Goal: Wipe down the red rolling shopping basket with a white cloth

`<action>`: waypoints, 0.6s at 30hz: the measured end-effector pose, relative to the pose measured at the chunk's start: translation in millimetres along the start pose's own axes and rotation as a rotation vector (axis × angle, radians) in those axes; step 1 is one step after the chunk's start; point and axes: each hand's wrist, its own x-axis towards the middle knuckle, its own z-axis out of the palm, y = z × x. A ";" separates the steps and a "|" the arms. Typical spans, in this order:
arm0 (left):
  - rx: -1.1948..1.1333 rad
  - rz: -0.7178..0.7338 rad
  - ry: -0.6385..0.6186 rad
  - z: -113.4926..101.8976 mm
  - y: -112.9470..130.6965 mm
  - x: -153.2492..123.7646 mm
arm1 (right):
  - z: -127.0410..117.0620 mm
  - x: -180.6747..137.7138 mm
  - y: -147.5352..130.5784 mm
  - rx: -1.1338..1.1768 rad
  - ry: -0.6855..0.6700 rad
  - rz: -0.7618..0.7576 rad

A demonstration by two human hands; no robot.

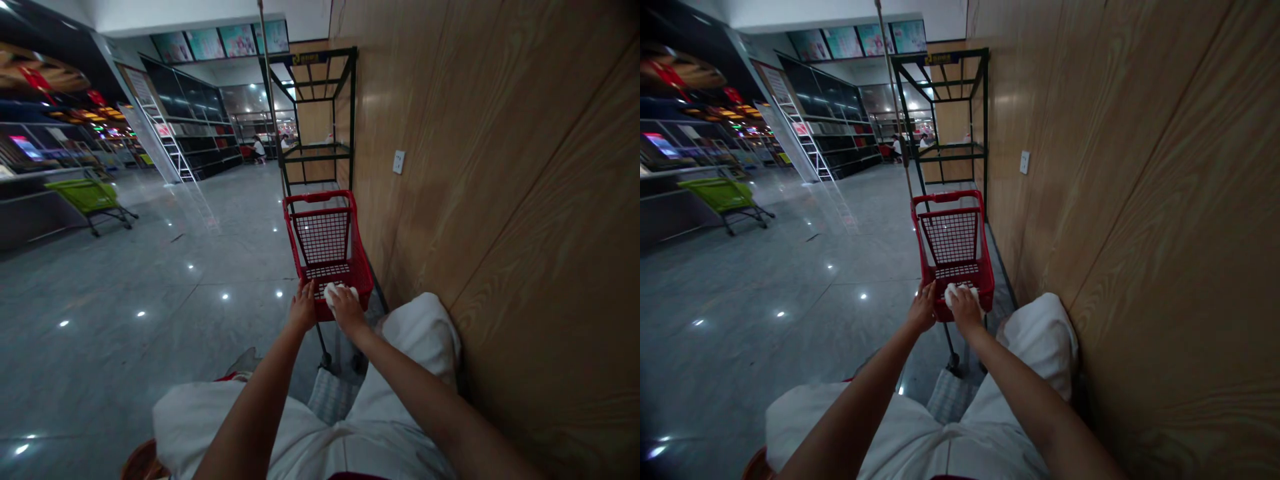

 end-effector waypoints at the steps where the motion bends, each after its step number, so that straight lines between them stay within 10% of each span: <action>1: 0.010 -0.002 -0.010 -0.8 -0.5 0.0 | 5.6 3.5 -15.3 0.011 0.003 -0.007; 5: 0.081 0.014 -0.053 -7.0 -14.5 -1.8 | 16.9 10.3 -39.5 0.015 0.024 -0.046; 18: 0.112 0.003 0.023 -9.6 -33.2 -12.4 | -9.3 -12.2 49.7 -0.035 0.049 -0.050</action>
